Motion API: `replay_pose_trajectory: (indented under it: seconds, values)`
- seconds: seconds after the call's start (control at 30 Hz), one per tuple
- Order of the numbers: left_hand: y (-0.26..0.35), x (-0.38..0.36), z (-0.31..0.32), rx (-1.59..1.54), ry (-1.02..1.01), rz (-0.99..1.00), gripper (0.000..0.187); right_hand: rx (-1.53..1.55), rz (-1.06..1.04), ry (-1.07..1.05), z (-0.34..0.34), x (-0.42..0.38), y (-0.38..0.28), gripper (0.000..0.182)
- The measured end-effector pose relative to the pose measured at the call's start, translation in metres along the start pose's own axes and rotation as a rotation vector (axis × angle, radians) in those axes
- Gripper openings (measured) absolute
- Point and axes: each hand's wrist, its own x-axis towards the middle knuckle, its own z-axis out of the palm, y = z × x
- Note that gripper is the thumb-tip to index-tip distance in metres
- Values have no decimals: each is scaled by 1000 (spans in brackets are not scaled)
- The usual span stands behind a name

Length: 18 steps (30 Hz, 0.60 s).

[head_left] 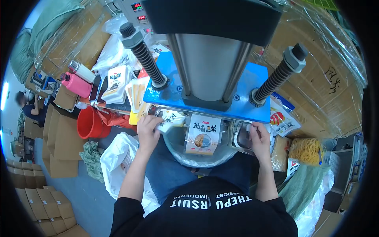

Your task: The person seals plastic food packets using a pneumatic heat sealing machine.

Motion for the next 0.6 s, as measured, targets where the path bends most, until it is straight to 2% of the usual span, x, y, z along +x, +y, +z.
replay_pose_trajectory:
  seconds: [0.07, 0.1, 0.17, 0.2, 0.23, 0.3, 0.33, 0.4, 0.47, 0.5, 0.53, 0.6]
  values:
    - [8, 6, 4, -78, 54, -27, 25, 441, 324, 1, 5, 2, -18, 8]
    - [22, 6, -2, -112, 69, -113, 25, 487, 323, -52, 4, -1, -18, 11]
    - [57, 4, -11, -190, 19, -204, 23, 356, 283, -178, 7, -8, -23, 11]
    - [72, -1, -11, -236, -10, -149, 22, 236, 301, -279, 6, -5, -38, 13]
    - [85, -4, -11, -280, -36, -98, 21, 227, 311, -276, 4, 1, -52, 13]
    - [106, -4, -16, -299, -119, -88, 20, 33, -79, -481, 5, 17, -75, 14]
    - [110, -3, -16, -351, -174, -25, 20, 32, -73, -480, 9, 24, -82, 14]
    - [115, -3, -17, -399, -227, 48, 21, -25, -295, -646, 16, 34, -93, 16]
    - [116, -8, -18, -621, -471, -104, 17, 33, -261, -616, 22, 28, -92, 20]
    - [110, -17, -15, -789, -637, -303, 18, 91, -220, -590, 26, 23, -89, 23]
    - [112, -25, -10, -786, -632, -307, 18, 95, -224, -594, 29, 17, -85, 23]
    - [118, -37, 4, -1302, -666, -692, 20, 255, 143, -569, 33, 7, -77, 34]
